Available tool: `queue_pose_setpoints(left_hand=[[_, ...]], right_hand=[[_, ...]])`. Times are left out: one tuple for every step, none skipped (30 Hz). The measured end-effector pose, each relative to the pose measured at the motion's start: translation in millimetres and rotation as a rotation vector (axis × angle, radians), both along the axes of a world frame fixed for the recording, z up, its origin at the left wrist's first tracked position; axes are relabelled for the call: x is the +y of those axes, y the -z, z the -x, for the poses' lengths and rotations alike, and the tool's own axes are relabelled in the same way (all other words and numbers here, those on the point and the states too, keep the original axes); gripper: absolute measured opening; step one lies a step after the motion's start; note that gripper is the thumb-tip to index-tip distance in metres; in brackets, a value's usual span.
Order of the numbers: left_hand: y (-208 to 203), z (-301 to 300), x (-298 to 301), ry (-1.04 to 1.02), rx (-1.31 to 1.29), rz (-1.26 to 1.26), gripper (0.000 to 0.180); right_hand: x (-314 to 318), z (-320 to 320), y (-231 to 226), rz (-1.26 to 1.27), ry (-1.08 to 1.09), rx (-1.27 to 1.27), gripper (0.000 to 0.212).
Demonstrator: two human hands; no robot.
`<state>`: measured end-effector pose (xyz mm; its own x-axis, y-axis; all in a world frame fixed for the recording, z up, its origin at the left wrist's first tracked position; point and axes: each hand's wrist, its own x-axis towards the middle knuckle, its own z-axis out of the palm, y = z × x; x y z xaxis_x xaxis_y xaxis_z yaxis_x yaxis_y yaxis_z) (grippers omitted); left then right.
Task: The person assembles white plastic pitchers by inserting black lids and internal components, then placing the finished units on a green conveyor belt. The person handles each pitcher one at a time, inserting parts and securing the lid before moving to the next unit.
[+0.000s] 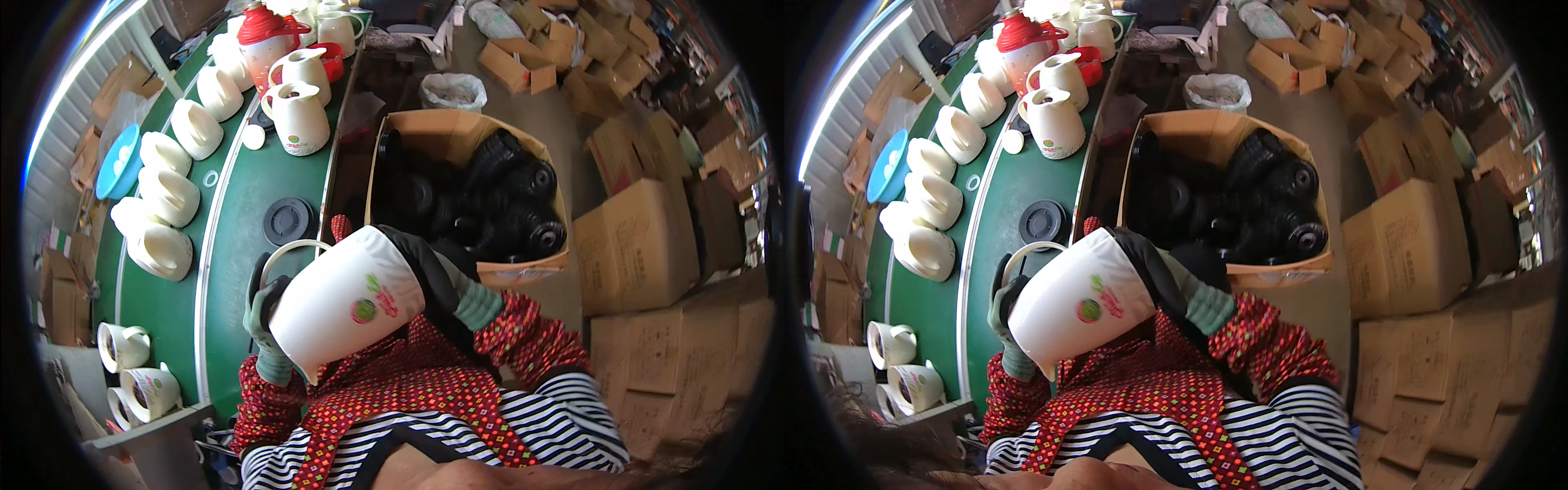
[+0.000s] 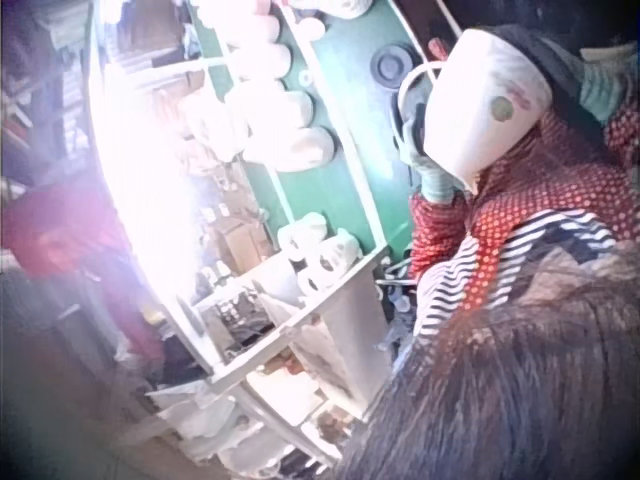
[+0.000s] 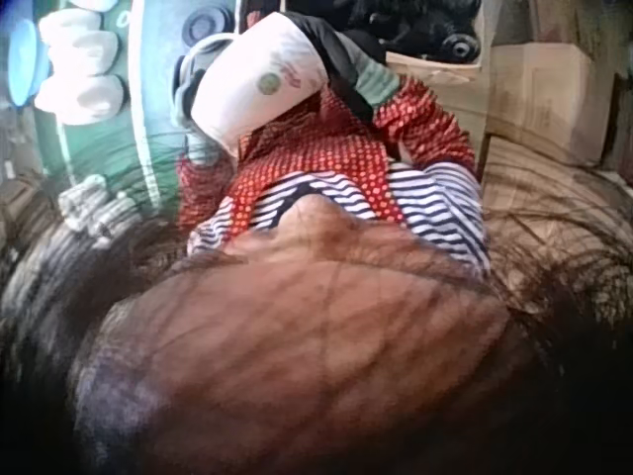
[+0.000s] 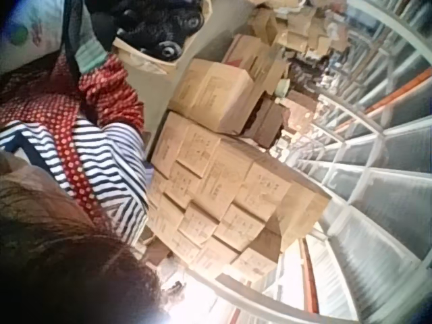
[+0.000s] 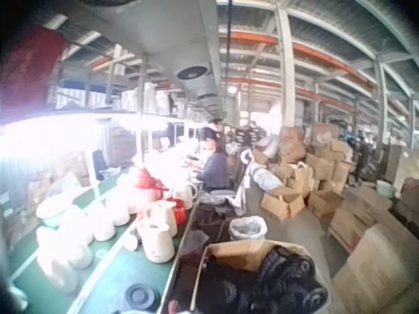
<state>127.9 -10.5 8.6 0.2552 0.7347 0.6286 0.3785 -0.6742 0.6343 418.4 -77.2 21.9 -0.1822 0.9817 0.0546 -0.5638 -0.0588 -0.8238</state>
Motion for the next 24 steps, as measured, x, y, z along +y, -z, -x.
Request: queue_pose_setpoints(left_hand=[[-4.1,3.3,1.7,0.065,-0.027,-0.011,0.031],[-11.4,9.1,4.4,0.102,0.079,-0.118,0.031],[-21.4,16.7,6.5,0.138,0.183,-0.226,0.032],[-39.2,6.7,0.9,0.071,0.189,-0.262,0.031],[-28.9,8.6,-2.5,0.149,-0.065,0.112,0.028],[-18.6,10.3,-5.9,0.177,-0.399,0.444,0.025],[-5.3,11.1,-4.9,0.229,-0.589,0.711,0.024],[6.7,11.5,-5.2,0.225,-0.822,0.964,0.023],[15.3,16.6,-2.5,0.214,-0.752,0.922,0.023],[19.6,17.8,-2.8,0.203,-0.682,0.885,0.023],[23.0,19.3,-2.9,0.193,-0.612,0.849,0.023],[25.7,21.0,-2.9,0.182,-0.542,0.813,0.023],[27.7,17.7,-1.5,0.183,-0.471,0.778,0.023],[14.5,12.8,-1.6,0.221,-0.289,0.597,0.023],[-1.6,3.4,1.4,0.256,-0.124,0.402,0.022],[-56.4,-3.2,4.5,0.301,0.144,0.05,0.022],[-90.8,-11.5,10.2,0.351,0.402,-0.316,0.022],[-96.5,-13.5,10.7,0.389,0.417,-0.398,0.025],[-99.3,-15.0,10.2,0.415,0.431,-0.481,0.027],[-96.1,-10.3,9.9,0.387,0.363,-0.292,0.029],[-79.6,-6.3,10.3,0.394,0.154,0.107,0.03],[-64.6,1.9,8.8,0.332,-0.149,0.462,0.03],[-28.2,17.6,11.0,0.339,-0.615,1.05,0.033],[-28.8,16.9,5.5,0.348,-0.241,0.85,0.036]], right_hand=[[2.1,-2.2,2.3,0.046,-0.08,0.112,0.036],[2.2,-4.5,3.1,0.088,-0.163,0.225,0.036],[-3.0,-3.8,3.1,0.162,-0.101,0.135,0.044],[-5.3,-4.0,-3.0,0.24,-0.057,0.032,0.053],[-10.5,-3.9,-8.3,0.325,-0.011,-0.061,0.063],[-16.5,-1.1,-4.1,0.161,0.054,-0.144,0.065],[-19.6,-3.9,-4.0,-0.008,0.122,-0.215,0.068],[-23.4,-4.0,-12.7,-0.181,0.125,-0.371,0.076],[-24.8,-4.1,-22.2,-0.365,0.147,-0.527,0.085],[-28.8,-4.8,-30.5,-0.539,0.193,-0.656,0.093],[-27.7,0.2,-29.9,-0.657,0.264,-0.686,0.087],[-25.9,8.5,-27.4,-0.483,0.238,-0.446,0.083],[-24.8,15.0,-21.6,-0.306,0.219,-0.213,0.078],[-25.7,17.0,-13.0,-0.124,0.195,0.012,0.075],[-24.4,4.7,31.8,-0.107,0.19,-0.065,0.062],[-24.5,4.9,45.5,-0.059,0.039,0.099,0.059],[-22.8,2.8,51.7,-0.019,-0.096,0.261,0.055],[-19.4,3.5,56.2,0.019,-0.247,0.431,0.053],[-13.6,3.1,52.9,0.057,-0.408,0.598,0.051],[-15.6,3.2,48.6,0.103,-0.404,0.625,0.053],[-20.5,0.6,42.7,0.153,-0.389,0.649,0.055],[-29.1,2.1,13.4,0.201,-0.229,0.535,0.06],[-38.4,4.5,-3.7,0.122,-0.12,0.382,0.06],[-44.9,10.1,-12.0,-0.108,0.047,0.094,0.062]])
